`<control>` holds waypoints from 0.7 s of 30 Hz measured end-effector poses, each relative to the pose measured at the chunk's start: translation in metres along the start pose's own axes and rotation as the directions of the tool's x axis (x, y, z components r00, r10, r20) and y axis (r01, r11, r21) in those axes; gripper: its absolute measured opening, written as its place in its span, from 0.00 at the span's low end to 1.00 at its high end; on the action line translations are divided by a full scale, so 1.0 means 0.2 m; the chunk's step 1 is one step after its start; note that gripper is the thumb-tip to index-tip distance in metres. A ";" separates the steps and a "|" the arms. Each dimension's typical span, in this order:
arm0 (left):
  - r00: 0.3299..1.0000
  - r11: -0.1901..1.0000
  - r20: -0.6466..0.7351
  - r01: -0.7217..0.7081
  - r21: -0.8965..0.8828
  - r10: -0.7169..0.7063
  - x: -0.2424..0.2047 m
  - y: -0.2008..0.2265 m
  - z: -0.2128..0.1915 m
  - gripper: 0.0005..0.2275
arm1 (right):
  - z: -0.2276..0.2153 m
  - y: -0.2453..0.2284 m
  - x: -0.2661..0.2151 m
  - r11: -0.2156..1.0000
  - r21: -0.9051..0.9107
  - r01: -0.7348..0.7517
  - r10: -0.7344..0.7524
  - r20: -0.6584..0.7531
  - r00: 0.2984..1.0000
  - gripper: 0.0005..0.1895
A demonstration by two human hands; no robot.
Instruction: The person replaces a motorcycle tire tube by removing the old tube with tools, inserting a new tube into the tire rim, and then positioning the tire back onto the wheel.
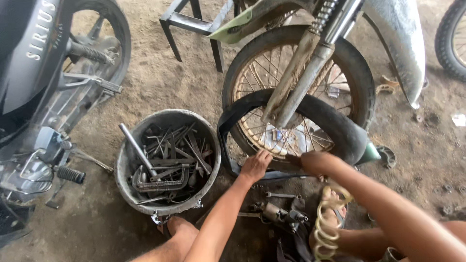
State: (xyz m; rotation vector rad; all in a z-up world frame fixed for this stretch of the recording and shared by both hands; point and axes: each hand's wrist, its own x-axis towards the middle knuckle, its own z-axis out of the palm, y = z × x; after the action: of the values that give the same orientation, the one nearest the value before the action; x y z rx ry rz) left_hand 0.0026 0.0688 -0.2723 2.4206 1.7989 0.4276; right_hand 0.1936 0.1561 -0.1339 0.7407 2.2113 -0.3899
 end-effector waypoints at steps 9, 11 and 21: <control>0.985 0.996 -0.172 0.047 0.077 -0.033 -0.29 -0.24 0.08 0.05 | -0.17 -0.07 -0.58 0.964 0.244 -0.108 0.142 -0.129 0.981 0.16; 1.000 0.989 0.020 -0.003 0.146 0.000 -0.37 -0.14 -0.04 0.11 | -0.14 -0.17 -0.58 0.951 0.289 -0.106 0.138 -0.092 0.986 0.15; 0.981 0.950 -0.005 -0.184 0.252 0.191 -0.57 -0.21 0.28 0.11 | 0.23 -0.48 0.12 0.840 0.541 -0.042 0.111 -0.094 0.989 0.18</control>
State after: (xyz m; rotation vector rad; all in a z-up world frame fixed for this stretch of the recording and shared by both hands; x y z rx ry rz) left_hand -0.0508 -0.0213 -0.3546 2.7853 1.7342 0.2642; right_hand 0.1476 0.0676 -0.1786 1.1737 2.1879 -0.9763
